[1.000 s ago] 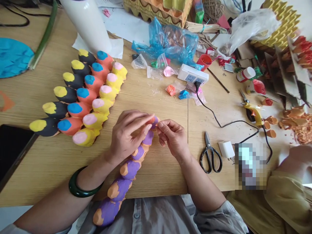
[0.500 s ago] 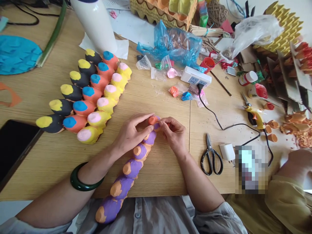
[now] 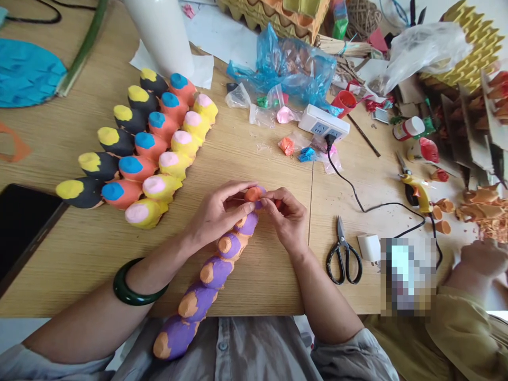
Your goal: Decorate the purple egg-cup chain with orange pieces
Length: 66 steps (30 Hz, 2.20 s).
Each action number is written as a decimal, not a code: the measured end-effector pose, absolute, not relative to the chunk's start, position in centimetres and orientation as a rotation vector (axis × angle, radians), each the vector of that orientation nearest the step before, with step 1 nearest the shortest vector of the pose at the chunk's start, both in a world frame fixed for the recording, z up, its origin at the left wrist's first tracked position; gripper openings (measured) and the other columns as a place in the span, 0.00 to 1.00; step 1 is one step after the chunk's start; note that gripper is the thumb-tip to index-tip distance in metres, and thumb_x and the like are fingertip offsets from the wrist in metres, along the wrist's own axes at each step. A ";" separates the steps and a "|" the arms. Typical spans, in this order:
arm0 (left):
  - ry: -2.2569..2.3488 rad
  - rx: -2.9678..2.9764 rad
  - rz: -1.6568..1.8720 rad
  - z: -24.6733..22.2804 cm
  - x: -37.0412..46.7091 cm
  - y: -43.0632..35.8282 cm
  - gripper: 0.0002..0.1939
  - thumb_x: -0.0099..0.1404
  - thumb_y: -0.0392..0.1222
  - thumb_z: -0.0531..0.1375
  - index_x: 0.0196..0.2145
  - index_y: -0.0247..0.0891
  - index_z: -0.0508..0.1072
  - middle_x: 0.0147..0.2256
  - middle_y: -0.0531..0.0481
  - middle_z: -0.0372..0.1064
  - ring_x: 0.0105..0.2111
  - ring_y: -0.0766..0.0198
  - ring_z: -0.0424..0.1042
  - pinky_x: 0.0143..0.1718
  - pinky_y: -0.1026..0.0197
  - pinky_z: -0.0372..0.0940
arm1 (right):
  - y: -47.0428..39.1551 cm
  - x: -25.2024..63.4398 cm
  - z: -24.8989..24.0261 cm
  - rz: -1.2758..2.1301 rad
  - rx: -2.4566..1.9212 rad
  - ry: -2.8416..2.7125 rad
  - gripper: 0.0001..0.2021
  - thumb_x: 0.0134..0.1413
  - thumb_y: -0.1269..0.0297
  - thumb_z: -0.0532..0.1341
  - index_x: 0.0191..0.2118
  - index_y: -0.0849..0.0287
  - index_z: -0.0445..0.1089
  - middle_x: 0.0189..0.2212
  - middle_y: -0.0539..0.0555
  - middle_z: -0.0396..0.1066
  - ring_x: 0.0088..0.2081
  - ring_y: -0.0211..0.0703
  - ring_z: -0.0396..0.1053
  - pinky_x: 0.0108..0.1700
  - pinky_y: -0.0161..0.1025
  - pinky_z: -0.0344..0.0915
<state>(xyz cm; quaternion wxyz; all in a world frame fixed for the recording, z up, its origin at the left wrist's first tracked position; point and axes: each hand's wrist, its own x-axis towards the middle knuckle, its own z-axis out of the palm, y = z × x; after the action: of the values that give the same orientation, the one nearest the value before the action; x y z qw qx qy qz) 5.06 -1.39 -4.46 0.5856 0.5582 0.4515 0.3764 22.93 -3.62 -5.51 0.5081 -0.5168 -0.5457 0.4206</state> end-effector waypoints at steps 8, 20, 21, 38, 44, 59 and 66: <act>1.054 1.363 0.894 -4.7 5.0 -1.6 0.23 0.65 0.46 0.66 0.56 0.34 0.76 0.56 0.41 0.75 0.56 0.53 0.75 0.57 0.54 0.73 | -3.7 22.6 -5.3 1.024 -1.261 -1.281 0.02 0.60 0.64 0.67 0.37 0.54 0.77 0.28 0.47 0.69 0.28 0.36 0.59 0.31 0.37 0.58; 1.025 1.104 0.855 -4.3 5.1 -1.4 0.27 0.61 0.54 0.70 0.52 0.36 0.78 0.52 0.40 0.79 0.52 0.49 0.79 0.54 0.51 0.75 | -4.0 22.2 -5.2 1.076 -1.308 -1.233 0.07 0.59 0.57 0.69 0.36 0.53 0.76 0.28 0.48 0.67 0.28 0.37 0.58 0.31 0.38 0.58; 1.029 1.088 0.849 -4.2 5.1 -1.4 0.27 0.60 0.53 0.71 0.52 0.37 0.78 0.51 0.41 0.79 0.51 0.49 0.79 0.54 0.51 0.75 | -4.0 22.2 -5.3 1.069 -1.300 -1.245 0.06 0.60 0.57 0.69 0.37 0.53 0.77 0.29 0.48 0.68 0.29 0.37 0.59 0.31 0.38 0.59; 1.100 1.053 0.852 -4.0 5.1 -1.6 0.24 0.60 0.55 0.70 0.52 0.45 0.79 0.45 0.45 0.82 0.47 0.49 0.80 0.47 0.48 0.77 | -3.7 22.1 -4.8 1.474 -1.219 -0.791 0.17 0.56 0.47 0.70 0.35 0.55 0.70 0.23 0.43 0.61 0.19 0.31 0.55 0.18 0.32 0.58; 1.098 1.093 0.824 -3.6 4.9 -1.3 0.20 0.62 0.54 0.67 0.50 0.45 0.80 0.42 0.47 0.83 0.46 0.48 0.81 0.48 0.46 0.77 | -3.7 21.7 -4.6 1.710 -1.151 -0.726 0.22 0.52 0.46 0.72 0.26 0.57 0.66 0.20 0.42 0.59 0.19 0.29 0.51 0.17 0.30 0.55; 1.101 1.075 0.836 -3.7 5.2 -1.5 0.20 0.61 0.56 0.69 0.46 0.43 0.80 0.46 0.45 0.82 0.47 0.48 0.81 0.48 0.48 0.78 | -4.2 21.6 -5.0 1.590 -1.205 -0.855 0.21 0.55 0.45 0.70 0.26 0.57 0.69 0.19 0.43 0.61 0.19 0.31 0.55 0.21 0.33 0.55; 1.094 1.042 0.814 -3.7 5.0 -1.3 0.20 0.58 0.55 0.70 0.45 0.45 0.80 0.47 0.46 0.82 0.47 0.48 0.81 0.48 0.46 0.78 | -4.2 21.7 -4.8 1.589 -1.192 -0.857 0.22 0.54 0.45 0.71 0.25 0.56 0.68 0.19 0.44 0.62 0.19 0.31 0.56 0.21 0.33 0.56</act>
<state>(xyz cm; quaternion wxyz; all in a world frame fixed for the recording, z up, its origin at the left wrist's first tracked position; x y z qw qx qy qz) 4.97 -1.30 -3.68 0.6539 0.4592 0.4824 0.3590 21.66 -4.24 -4.81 0.4698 -0.4863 -0.3498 0.6484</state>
